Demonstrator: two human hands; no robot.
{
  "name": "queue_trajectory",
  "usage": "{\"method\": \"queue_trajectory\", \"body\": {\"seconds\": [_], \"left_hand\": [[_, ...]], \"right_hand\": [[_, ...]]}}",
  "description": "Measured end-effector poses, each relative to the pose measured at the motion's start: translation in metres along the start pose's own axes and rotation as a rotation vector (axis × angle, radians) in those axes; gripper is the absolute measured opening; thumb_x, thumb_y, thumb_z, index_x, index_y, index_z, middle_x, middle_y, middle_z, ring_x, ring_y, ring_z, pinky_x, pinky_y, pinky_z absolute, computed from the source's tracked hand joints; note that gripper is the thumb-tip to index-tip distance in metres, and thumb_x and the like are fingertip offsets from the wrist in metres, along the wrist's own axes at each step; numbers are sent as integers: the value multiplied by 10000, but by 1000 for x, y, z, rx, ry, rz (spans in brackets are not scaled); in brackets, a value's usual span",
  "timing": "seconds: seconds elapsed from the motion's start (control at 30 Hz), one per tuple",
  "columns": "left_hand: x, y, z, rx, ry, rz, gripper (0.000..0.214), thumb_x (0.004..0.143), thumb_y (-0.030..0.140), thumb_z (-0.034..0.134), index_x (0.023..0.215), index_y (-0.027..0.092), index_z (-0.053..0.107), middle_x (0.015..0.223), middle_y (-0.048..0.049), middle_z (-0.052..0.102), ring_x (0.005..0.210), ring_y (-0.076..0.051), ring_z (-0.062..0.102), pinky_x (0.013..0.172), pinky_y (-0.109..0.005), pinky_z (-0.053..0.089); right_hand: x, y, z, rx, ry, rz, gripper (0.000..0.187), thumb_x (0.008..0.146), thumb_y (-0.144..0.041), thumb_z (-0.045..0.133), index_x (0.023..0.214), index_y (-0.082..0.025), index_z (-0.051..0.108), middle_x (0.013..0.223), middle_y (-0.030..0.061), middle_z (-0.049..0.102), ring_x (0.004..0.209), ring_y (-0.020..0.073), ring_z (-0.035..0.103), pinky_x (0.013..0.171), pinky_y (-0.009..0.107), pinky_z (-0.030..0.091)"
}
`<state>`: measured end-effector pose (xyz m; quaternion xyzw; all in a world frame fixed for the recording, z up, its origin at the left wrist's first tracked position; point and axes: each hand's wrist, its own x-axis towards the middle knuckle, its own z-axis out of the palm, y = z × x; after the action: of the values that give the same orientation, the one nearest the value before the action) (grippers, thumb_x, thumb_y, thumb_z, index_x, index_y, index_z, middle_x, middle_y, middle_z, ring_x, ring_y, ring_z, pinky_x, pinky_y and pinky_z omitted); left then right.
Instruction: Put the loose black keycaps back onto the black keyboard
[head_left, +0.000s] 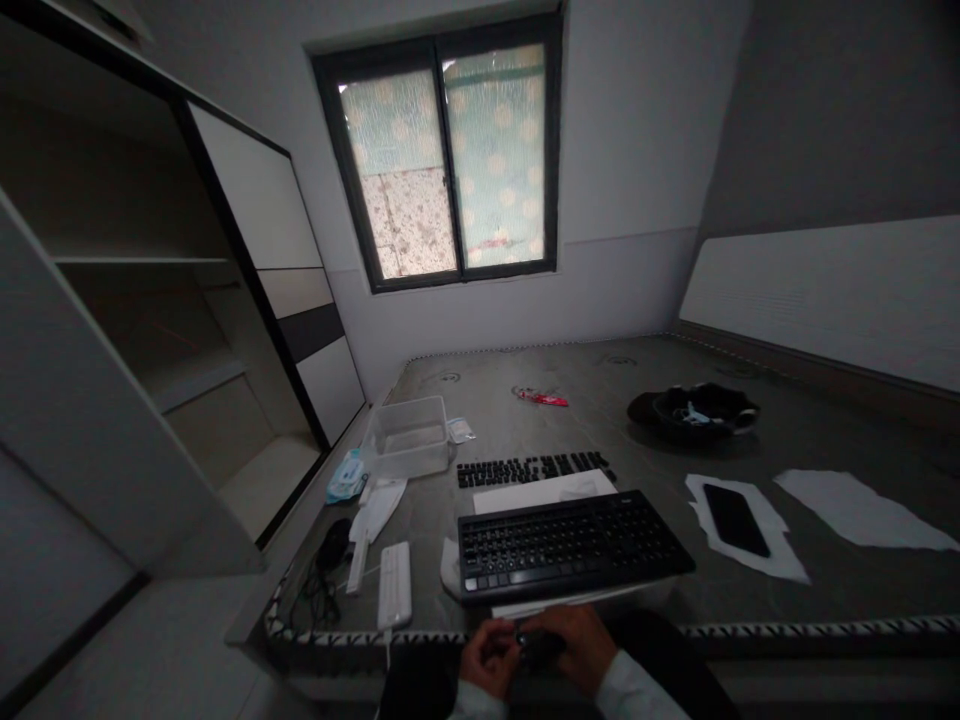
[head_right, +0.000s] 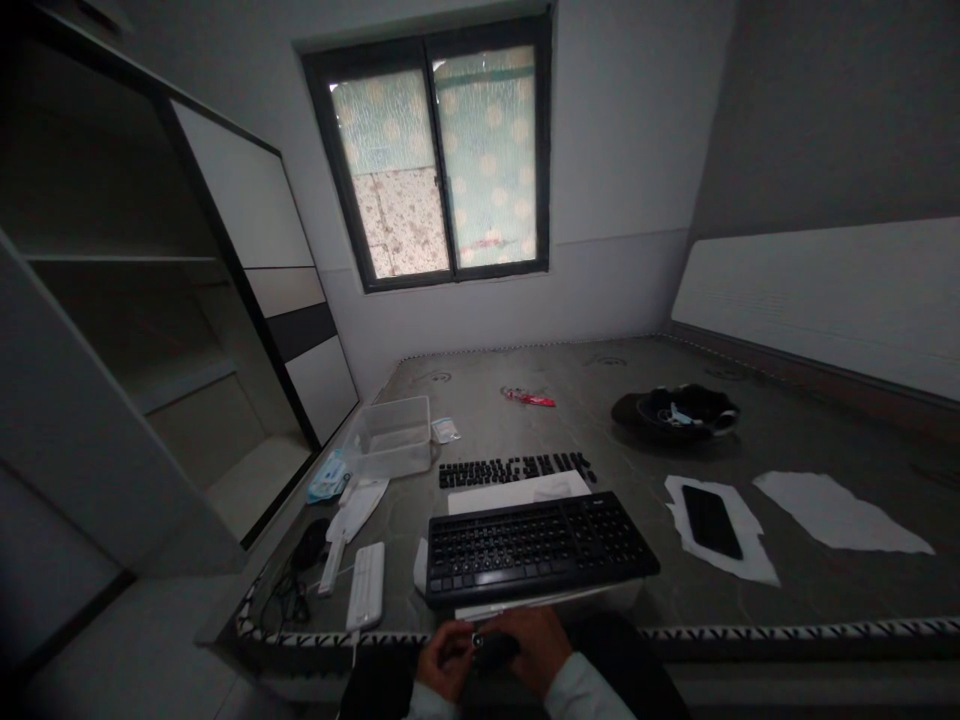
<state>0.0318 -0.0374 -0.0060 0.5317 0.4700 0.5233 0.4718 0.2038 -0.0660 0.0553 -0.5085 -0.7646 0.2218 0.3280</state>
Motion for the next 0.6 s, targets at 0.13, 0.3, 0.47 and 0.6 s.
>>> {"method": "queue_trajectory", "body": {"seconds": [0.13,0.3,0.47,0.6], "left_hand": [[-1,5,-1,118,-14,16,603,528,760,645,718,192,714,646,-73,699,582,-187,641,488,-221,504],[2,6,0,195,3,67,639,549,806,586,710,202,723,632,-61,700,586,-185,645,516,-223,504],[5,3,3,280,10,88,649,569,825,543,716,219,724,591,-37,684,517,-155,600,501,-214,492],[4,0,3,279,-13,84,624,601,795,548,734,210,717,594,-34,676,465,-123,548,465,-197,462]], "right_hand": [[1,2,-3,5,-21,-7,410,652,-161,529,992,-286,719,970,20,739,908,207,690,814,314,506],[-1,9,-1,-7,-5,-35,450,647,-142,526,1033,-289,705,986,17,736,917,204,686,823,309,502],[-2,18,2,-16,31,-57,387,691,-171,541,1024,-277,707,945,25,743,870,200,697,794,294,510],[-2,20,-1,11,38,-60,340,740,-179,550,1027,-279,703,955,14,741,885,188,694,795,276,507]]}}
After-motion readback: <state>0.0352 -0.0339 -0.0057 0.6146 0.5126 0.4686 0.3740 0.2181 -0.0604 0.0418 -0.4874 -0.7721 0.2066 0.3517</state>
